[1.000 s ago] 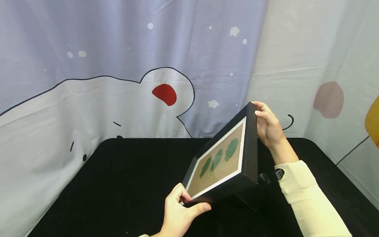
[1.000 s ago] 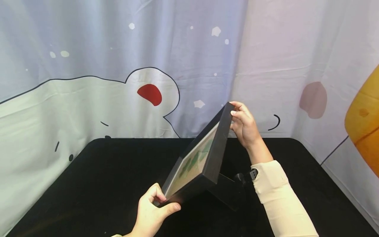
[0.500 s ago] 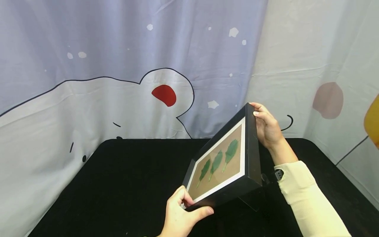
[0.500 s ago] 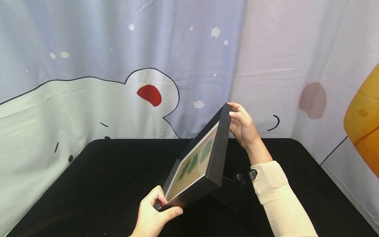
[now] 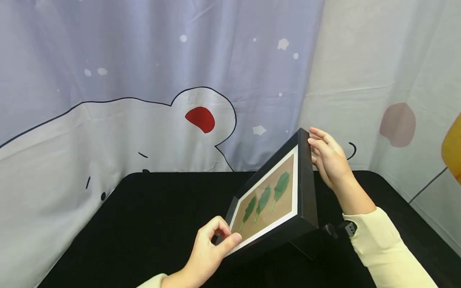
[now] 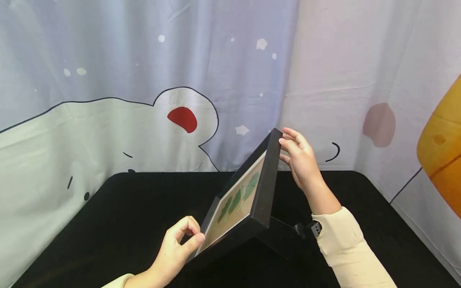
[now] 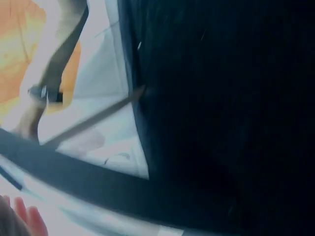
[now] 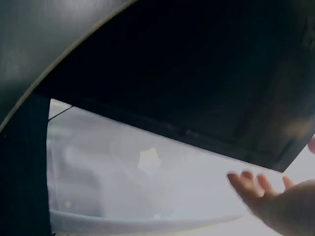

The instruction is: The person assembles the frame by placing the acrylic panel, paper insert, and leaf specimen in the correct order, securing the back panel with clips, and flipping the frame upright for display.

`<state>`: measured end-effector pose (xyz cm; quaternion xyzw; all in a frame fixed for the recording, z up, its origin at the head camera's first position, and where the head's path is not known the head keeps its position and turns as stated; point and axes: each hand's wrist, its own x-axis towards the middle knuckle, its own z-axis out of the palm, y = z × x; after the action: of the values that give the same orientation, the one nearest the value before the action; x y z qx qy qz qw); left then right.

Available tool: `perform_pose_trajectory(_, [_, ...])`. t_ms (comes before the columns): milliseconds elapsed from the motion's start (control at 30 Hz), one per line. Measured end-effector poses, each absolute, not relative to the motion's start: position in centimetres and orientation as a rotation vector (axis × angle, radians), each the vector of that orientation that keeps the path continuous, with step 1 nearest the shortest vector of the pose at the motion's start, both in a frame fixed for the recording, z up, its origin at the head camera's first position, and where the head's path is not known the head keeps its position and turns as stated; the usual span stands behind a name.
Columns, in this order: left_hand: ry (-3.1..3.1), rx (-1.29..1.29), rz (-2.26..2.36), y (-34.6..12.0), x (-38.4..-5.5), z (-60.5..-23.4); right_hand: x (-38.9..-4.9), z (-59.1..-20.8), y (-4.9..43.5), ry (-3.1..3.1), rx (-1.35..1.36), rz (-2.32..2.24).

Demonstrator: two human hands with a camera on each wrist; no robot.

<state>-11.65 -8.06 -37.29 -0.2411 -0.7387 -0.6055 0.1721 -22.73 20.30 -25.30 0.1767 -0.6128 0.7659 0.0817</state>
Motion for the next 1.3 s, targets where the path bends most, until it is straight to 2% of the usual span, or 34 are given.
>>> perform_pose_trajectory(233, [-2.176,-0.604,-1.739,-8.9,-16.8,-35.2,-19.3,-24.9,19.8,-1.835,0.378,2.143])
perform_pose_trajectory(500, [-2.267,-0.507,-1.805,-9.2,-23.9,-34.5,-13.9,-25.5,18.7,-1.595,0.498,2.162])
perform_pose_trajectory(700, [-2.375,-0.412,-1.819,-8.6,-27.9,-35.0,-10.6,-27.0,17.6,-1.504,0.622,2.173])
perform_pose_trajectory(967, [-2.553,-0.440,-1.804,-7.4,-30.7,-36.3,-7.6,-29.0,15.4,-1.631,0.603,2.113])
perform_pose_trajectory(1300, [-2.703,-0.559,-1.817,-5.5,-32.2,-37.2,-6.9,-29.2,13.6,-1.693,0.474,2.109])
